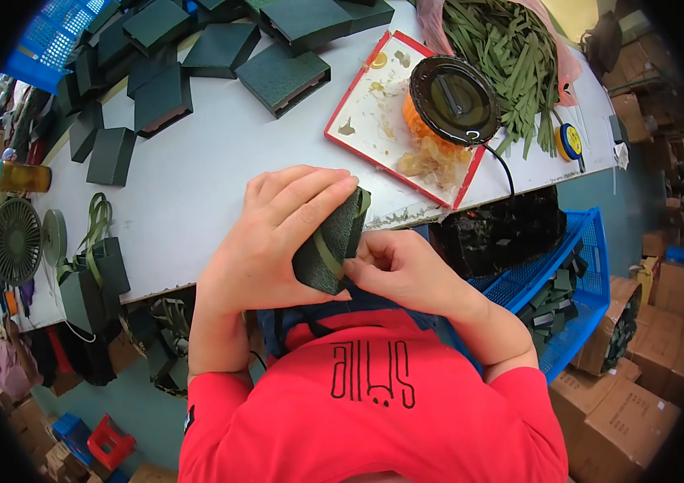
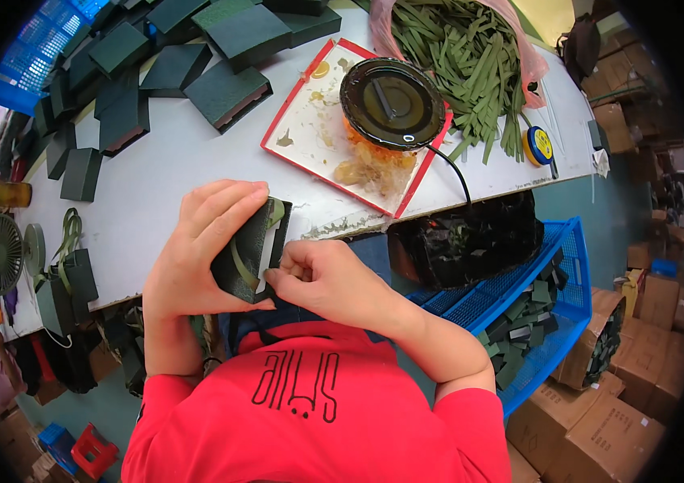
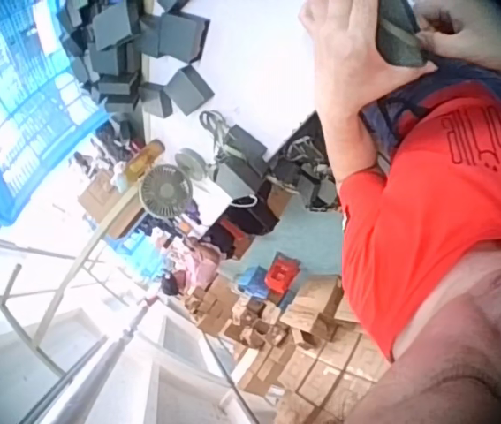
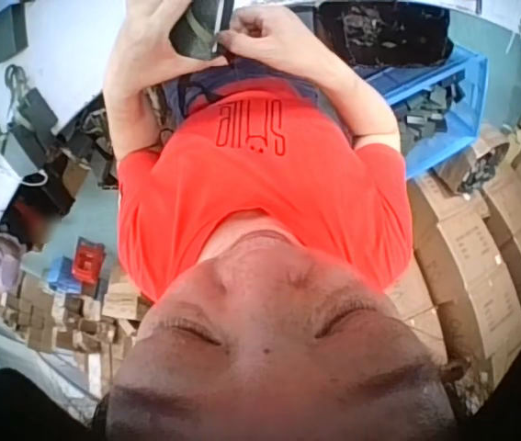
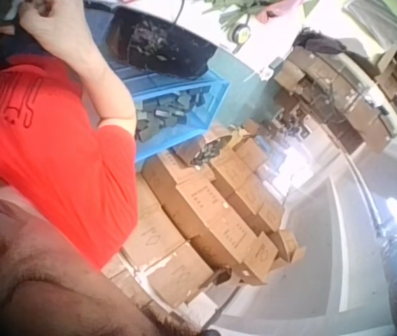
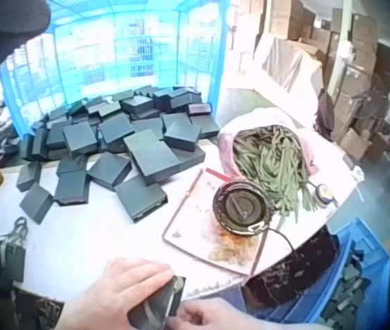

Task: The person assembles small green boxes by hand at a workbench. They pick up a box, insert a green ribbon into a slot on the side, and place the finished unit into a blue crate. The process is repeated continuously with multiple boxes.

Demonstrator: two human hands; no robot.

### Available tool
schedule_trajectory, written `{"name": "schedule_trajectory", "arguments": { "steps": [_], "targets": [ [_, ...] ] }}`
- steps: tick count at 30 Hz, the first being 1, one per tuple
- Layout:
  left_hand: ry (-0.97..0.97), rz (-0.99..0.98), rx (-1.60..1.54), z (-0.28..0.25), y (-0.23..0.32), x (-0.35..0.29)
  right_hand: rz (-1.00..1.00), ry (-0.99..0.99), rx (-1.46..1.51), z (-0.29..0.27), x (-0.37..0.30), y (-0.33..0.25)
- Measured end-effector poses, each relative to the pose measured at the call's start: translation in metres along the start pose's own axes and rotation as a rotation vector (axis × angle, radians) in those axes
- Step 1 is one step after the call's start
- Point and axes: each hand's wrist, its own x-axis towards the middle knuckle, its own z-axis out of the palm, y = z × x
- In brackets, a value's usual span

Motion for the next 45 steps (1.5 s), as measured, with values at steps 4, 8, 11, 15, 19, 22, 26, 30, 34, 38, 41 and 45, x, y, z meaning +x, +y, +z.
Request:
{"name": "schedule_trajectory", "arguments": {
  "steps": [4,8,11,15,19,22,26,30,34,38,41,45],
  "targets": [
    [-0.013,0.013,0.064,0.003,0.003,0.000,0.043,-0.035,-0.058,-0.005,0.004,-0.001],
    [-0.001,-0.009,0.085,0.004,0.002,0.002,0.000,-0.057,0.023,-0.008,0.010,0.010],
    [0.041,-0.051,0.062,0.000,-0.001,-0.001,-0.047,0.077,0.185,-0.011,0.005,0.003],
    [0.070,-0.073,0.091,-0.006,-0.003,-0.004,-0.330,0.481,0.566,-0.018,0.000,0.024],
    [0.046,-0.074,0.098,-0.009,-0.005,-0.005,-0.584,0.598,0.428,-0.014,0.000,0.026],
    [0.080,-0.078,0.101,-0.009,-0.002,-0.004,-0.497,0.433,0.083,-0.009,-0.005,0.023],
    [0.050,-0.035,0.103,-0.006,-0.002,-0.002,-0.454,0.412,-0.106,0.005,0.008,0.010],
    [-0.025,-0.032,0.155,-0.006,0.003,0.001,-0.307,0.300,-0.255,0.006,0.010,0.000],
    [0.021,-0.059,0.150,-0.003,0.003,0.001,-0.290,0.294,0.086,0.004,0.009,0.007],
    [0.060,-0.096,0.166,-0.008,-0.002,-0.004,-0.387,0.529,0.295,-0.020,-0.003,0.011],
    [0.092,-0.110,0.187,-0.008,-0.004,-0.006,-0.481,0.698,0.379,-0.025,-0.012,0.015],
    [0.151,-0.130,0.212,-0.007,-0.007,-0.009,-0.489,0.606,0.207,-0.019,-0.037,0.023]
  ]
}}
